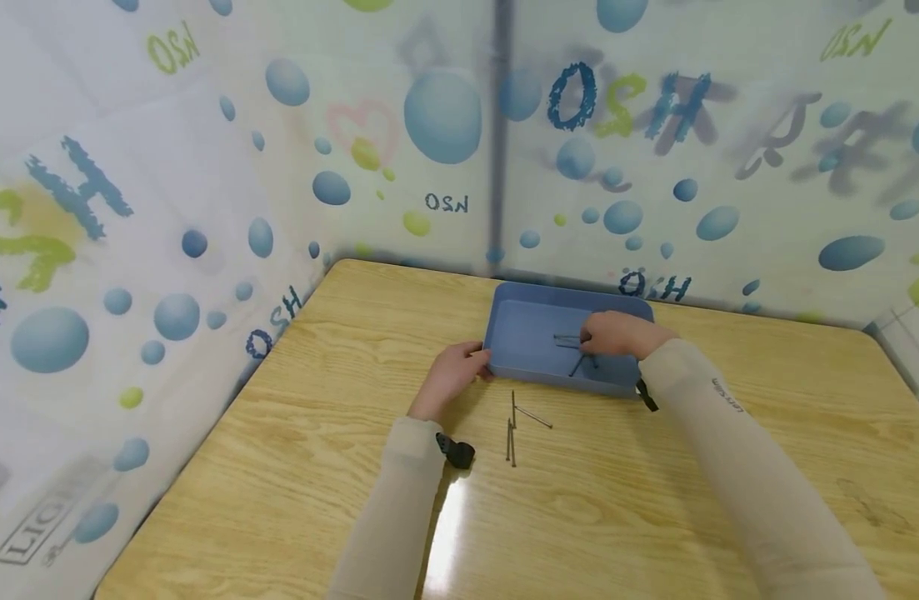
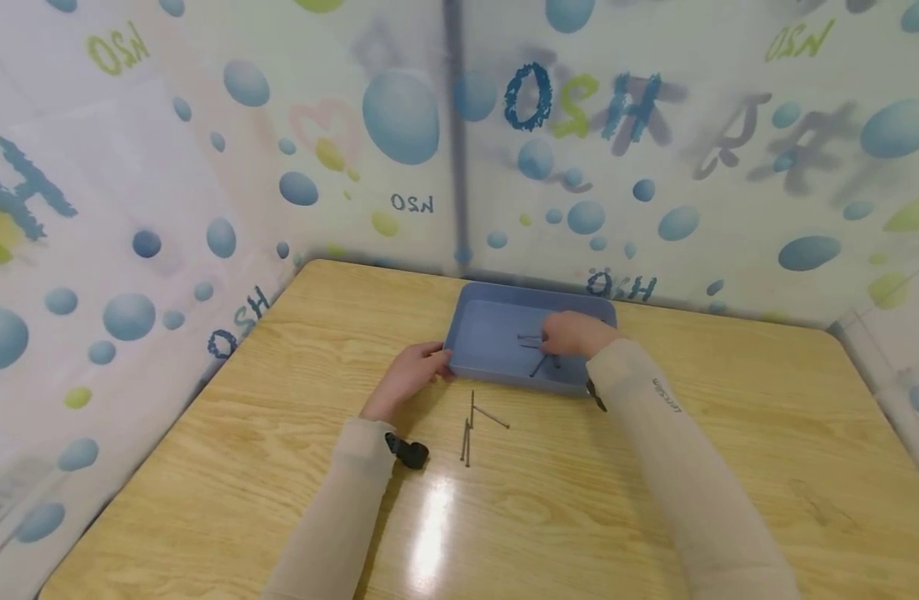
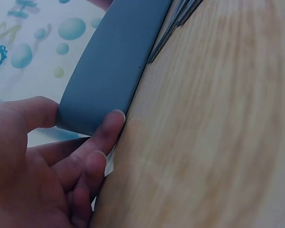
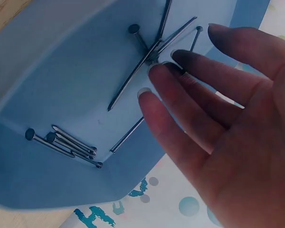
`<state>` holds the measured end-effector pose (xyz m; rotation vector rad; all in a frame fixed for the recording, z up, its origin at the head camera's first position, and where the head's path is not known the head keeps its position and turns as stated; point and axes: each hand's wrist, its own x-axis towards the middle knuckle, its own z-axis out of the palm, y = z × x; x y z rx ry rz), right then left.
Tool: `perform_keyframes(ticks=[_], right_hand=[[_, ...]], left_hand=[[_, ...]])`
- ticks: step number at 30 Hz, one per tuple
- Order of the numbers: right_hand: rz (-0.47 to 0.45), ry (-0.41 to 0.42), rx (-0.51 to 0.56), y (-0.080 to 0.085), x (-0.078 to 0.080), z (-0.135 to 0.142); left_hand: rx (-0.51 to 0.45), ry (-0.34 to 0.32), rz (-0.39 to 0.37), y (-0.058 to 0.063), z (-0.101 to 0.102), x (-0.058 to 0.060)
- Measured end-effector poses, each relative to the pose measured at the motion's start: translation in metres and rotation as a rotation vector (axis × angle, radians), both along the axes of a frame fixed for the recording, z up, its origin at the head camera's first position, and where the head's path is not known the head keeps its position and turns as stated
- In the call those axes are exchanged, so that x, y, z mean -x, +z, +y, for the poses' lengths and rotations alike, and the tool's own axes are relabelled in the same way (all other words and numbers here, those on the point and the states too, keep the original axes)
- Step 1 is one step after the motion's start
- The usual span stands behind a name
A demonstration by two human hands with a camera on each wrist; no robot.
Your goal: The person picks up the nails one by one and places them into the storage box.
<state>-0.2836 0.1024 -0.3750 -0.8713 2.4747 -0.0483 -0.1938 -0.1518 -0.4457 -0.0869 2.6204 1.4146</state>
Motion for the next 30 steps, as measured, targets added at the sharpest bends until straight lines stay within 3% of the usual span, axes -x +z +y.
perform_keyframes(ticks=[5, 19, 30], right_hand=[[0.003, 0.005, 0.009, -0.001, 0.001, 0.004], [0.059, -0.05, 0.165, 0.005, -0.009, 0.023], [0.068, -0.124, 0.325, 0.005, -0.032, 0.027]], left_hand=[[-0.005, 0.005, -0.001, 0.001, 0.0, 0.0], [0.003, 0.003, 0.002, -0.001, 0.0, 0.0], [-0.025, 0.005, 0.007, 0.0, 0.0, -0.001]])
